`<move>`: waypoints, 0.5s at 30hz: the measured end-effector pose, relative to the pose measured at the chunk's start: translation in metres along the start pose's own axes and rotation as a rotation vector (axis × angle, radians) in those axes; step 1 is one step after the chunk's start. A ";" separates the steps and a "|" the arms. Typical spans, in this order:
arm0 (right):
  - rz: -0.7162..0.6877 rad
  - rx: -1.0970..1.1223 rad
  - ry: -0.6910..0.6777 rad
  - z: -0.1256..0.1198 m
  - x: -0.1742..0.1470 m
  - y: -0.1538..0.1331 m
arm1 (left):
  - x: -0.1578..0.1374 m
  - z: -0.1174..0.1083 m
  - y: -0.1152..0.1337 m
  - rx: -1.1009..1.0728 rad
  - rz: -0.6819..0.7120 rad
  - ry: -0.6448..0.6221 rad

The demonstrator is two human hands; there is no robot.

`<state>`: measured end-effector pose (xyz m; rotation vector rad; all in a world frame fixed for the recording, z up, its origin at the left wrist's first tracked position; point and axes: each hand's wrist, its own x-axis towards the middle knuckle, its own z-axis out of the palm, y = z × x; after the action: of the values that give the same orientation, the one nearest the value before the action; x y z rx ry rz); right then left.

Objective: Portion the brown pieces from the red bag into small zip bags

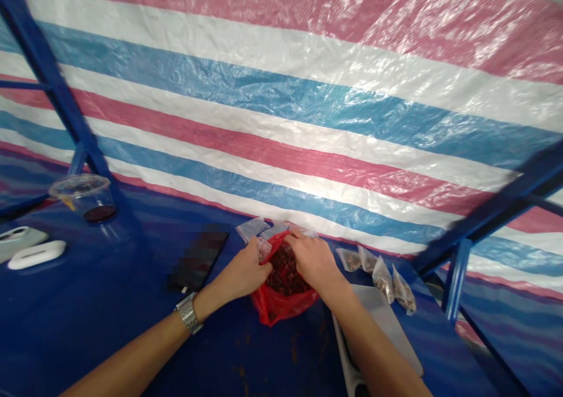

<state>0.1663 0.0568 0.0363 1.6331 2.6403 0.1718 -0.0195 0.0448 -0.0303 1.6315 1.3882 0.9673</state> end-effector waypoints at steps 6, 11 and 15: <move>-0.077 0.076 -0.024 0.000 0.001 0.004 | 0.003 0.000 0.021 -0.325 -0.077 -0.110; -0.082 0.110 -0.016 -0.003 -0.001 0.007 | 0.000 0.000 0.032 -0.534 -0.162 -0.165; -0.215 0.183 -0.007 -0.003 -0.003 0.009 | 0.001 -0.002 0.030 -0.549 -0.152 -0.105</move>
<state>0.1752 0.0579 0.0402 1.3725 2.8760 -0.0832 -0.0092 0.0425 -0.0021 1.1322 1.0376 1.0417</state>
